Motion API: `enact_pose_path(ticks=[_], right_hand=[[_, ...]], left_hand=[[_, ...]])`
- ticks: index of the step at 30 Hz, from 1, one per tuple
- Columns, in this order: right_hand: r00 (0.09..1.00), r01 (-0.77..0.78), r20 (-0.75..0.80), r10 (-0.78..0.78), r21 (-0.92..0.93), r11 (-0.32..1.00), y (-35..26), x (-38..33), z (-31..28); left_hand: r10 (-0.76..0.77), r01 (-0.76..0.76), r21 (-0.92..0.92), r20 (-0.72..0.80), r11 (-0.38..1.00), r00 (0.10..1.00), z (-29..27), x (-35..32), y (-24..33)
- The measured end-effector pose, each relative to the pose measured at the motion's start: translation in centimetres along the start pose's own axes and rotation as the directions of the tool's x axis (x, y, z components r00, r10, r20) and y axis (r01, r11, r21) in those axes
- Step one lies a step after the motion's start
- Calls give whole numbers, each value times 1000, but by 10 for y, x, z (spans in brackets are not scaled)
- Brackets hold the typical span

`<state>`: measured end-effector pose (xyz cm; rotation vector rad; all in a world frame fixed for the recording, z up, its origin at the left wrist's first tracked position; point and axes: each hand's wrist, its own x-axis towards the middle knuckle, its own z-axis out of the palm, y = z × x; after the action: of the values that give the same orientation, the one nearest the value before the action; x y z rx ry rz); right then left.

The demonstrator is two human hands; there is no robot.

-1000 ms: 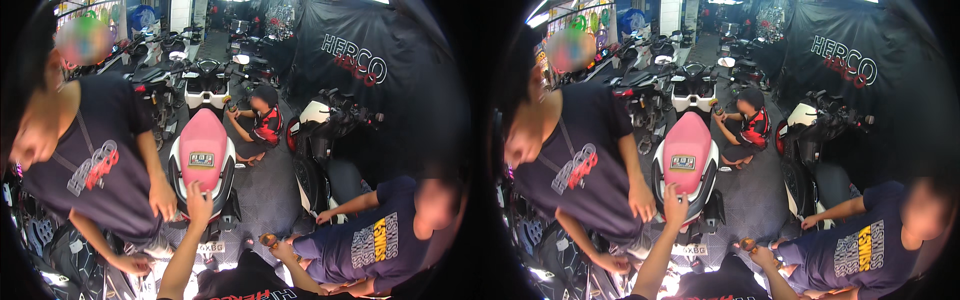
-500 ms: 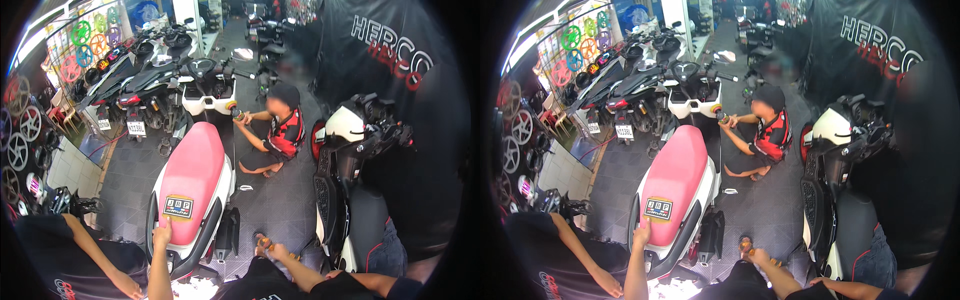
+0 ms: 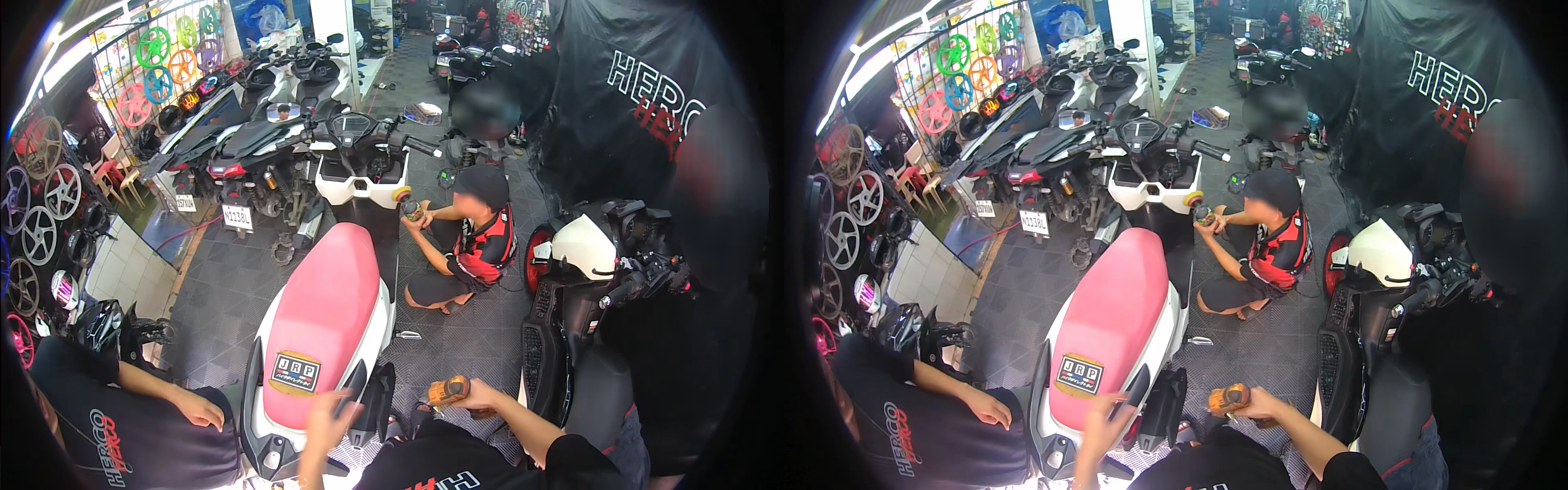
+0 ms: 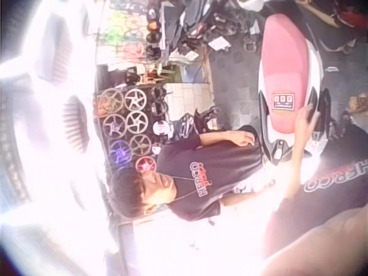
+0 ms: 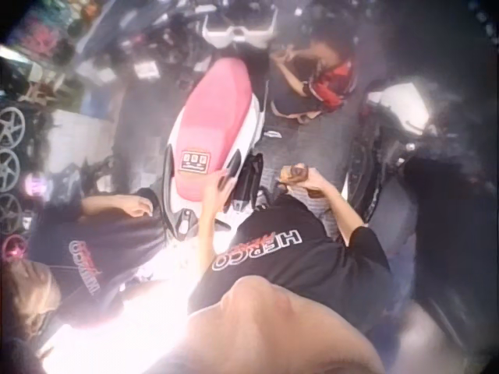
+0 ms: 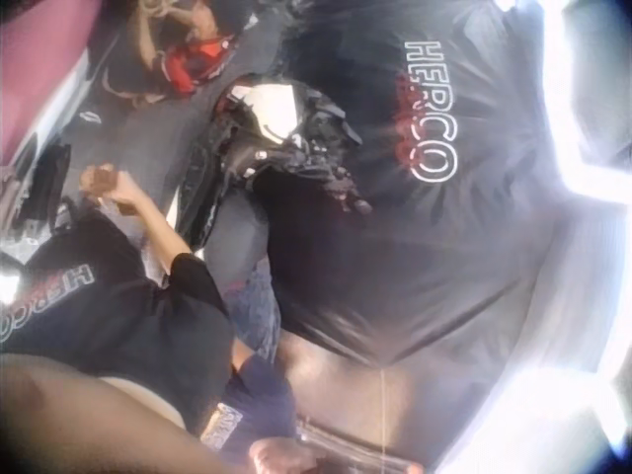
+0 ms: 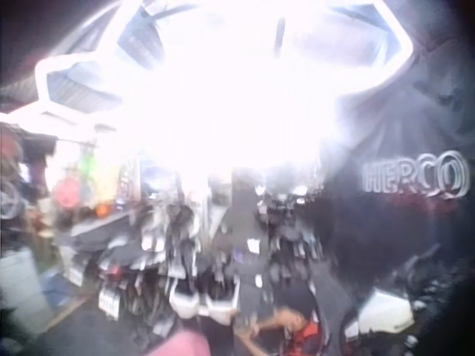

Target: The person walks through a motorcycle shop and approaches a white motorcycle. They remove the seat and use a power drill to attach a black metal plate to the motorcycle's frame, securing it with multiple screws.

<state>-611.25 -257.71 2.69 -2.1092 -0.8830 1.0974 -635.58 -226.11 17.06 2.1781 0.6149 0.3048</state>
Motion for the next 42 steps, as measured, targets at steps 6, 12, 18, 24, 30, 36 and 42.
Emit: enact_pose_path(ticks=[6, 12, 18, 24, 30, 36, 42], right_hand=[[925, 76, 313, -215, 403, 912, -98, 13, -62], [848, 81, 451, -280, 412, 908, -112, 46, -79], [740, -261, 665, -104, 426, 867, -67, 94, -142], [783, -486, 611, 118, 483, 728, 38, 184, -183], [781, -620, 515, 352, 706, 342, 152, 241, -141], [667, -664, 562, 488, 746, 48, 236, 230, -87], [583, -750, 597, 552, 656, 82, 283, 214, -51]], left_hand=[[35, 27, -256, 233, 966, 972, 84, 4, 28], [-68, 363, -698, 413, 618, 908, 82, 16, 20], [-184, 427, -635, 413, 644, 892, 143, 86, 39], [-664, 772, -442, 408, 457, 627, 274, 108, -59], [-844, 908, -418, 473, 39, 254, 396, 29, -160], [-806, 960, -277, 577, -40, 133, 467, -39, -212], [-779, 890, -335, 627, -308, -34, 624, -24, -293]])
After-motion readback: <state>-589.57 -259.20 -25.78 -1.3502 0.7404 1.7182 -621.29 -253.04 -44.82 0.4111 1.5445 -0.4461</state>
